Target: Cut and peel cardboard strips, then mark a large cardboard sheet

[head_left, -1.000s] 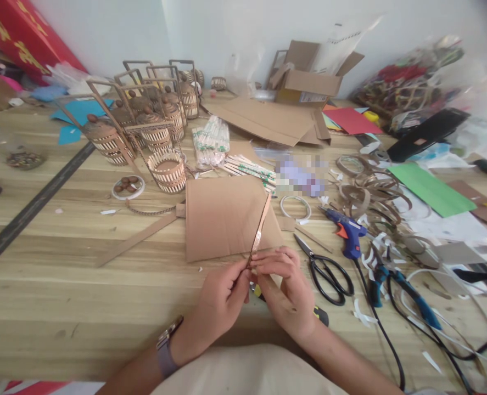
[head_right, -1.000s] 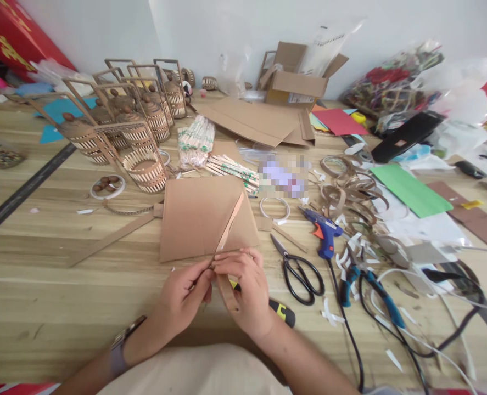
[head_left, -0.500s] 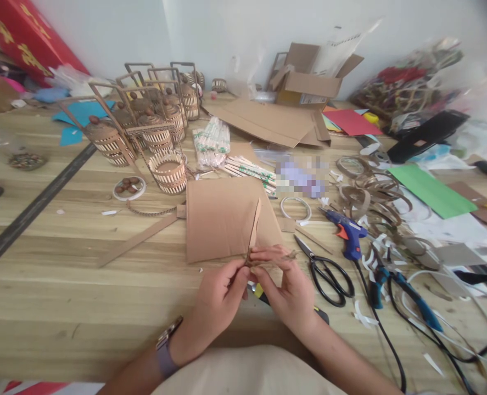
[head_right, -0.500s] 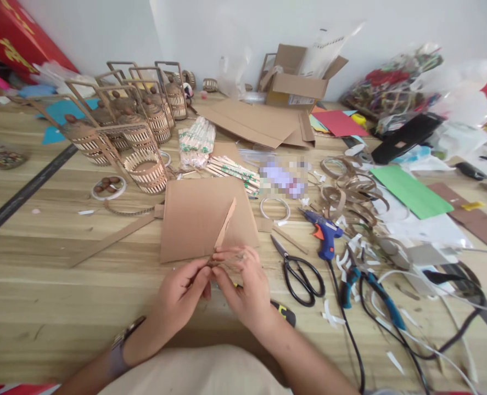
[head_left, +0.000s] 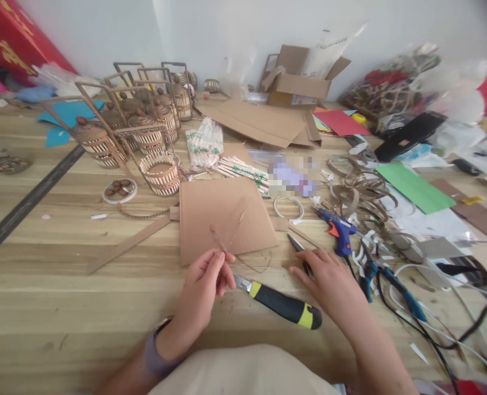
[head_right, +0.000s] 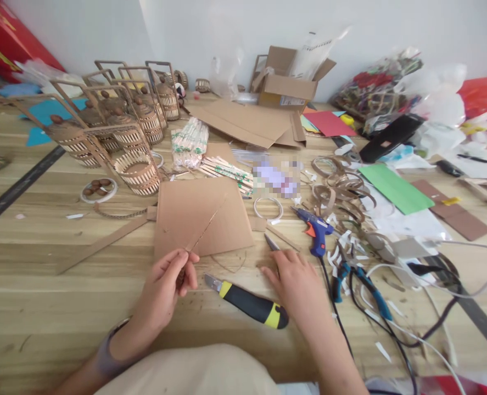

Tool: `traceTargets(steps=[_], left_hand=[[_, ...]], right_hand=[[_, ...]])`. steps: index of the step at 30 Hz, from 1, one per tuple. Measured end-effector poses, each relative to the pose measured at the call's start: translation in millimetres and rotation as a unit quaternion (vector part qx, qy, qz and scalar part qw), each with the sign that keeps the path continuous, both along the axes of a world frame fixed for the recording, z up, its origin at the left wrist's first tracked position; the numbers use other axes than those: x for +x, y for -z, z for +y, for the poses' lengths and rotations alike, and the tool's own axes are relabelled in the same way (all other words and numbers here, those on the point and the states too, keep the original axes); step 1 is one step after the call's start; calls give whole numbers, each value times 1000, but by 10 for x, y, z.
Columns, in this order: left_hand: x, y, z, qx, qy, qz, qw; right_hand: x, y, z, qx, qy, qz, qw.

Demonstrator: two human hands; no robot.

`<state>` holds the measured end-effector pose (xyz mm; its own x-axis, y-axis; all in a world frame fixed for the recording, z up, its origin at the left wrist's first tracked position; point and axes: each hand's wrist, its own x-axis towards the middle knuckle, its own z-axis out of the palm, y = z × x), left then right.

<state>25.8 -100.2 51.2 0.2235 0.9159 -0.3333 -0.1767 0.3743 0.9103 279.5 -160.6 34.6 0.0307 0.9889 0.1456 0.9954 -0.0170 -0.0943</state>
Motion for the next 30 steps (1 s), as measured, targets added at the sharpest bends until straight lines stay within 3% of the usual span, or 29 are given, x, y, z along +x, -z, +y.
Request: traceTargets(steps=[6,14,20,25,30], left_hand=[[13,-11,-21,-9,10,-9,1000],[28,-53,-19,-33,21,-32,999],[24,-65,4,-56,39,-39,997],[18,-44,26,-82,49,-48,994],[21,-26,23,-73,51,-31,996]], right_hand=[[301,61,-62,-74,86,38,993],[553,84,-97,-127,52,121,983],[220,-191,-106,-16,31,212,977],[-216,-422,-71,-29,-104,244,964],[-472,-450,-32,-35,-149,185,971]])
